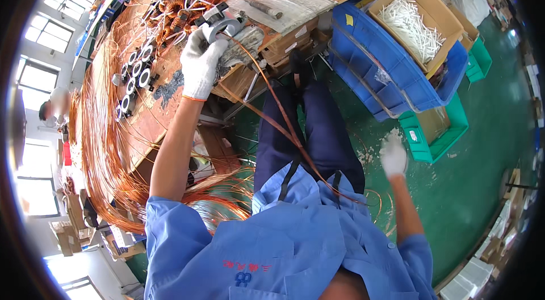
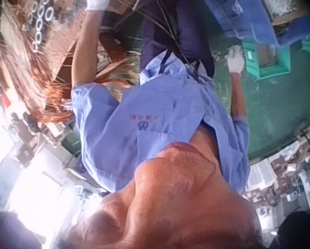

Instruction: Manually winding copper wire into stator cores and securing them with tools on a factory workbench.

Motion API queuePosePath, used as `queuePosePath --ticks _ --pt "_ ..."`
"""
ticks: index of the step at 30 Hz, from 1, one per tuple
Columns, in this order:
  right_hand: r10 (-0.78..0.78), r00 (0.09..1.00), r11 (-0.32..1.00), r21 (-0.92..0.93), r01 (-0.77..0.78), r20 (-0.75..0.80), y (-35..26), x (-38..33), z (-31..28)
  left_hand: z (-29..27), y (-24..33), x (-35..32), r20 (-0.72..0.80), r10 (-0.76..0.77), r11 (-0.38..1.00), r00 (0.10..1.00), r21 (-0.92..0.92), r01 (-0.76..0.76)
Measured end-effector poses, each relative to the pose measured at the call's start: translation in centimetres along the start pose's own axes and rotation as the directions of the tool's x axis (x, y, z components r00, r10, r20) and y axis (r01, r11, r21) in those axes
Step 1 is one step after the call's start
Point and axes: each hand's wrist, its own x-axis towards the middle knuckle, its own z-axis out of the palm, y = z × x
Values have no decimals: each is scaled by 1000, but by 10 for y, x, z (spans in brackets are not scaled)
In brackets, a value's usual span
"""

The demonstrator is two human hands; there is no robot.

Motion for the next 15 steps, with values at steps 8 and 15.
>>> queuePosePath --ticks 8,15 --pt "-630 635 509 855 -97 447 -390 51 -119 11 -6 -8 39 12 947 999 -321 1" --pt "37 999 133 991 -18 13 -157 67 -129 17 0 -2 89 -100 926 991 -355 125"
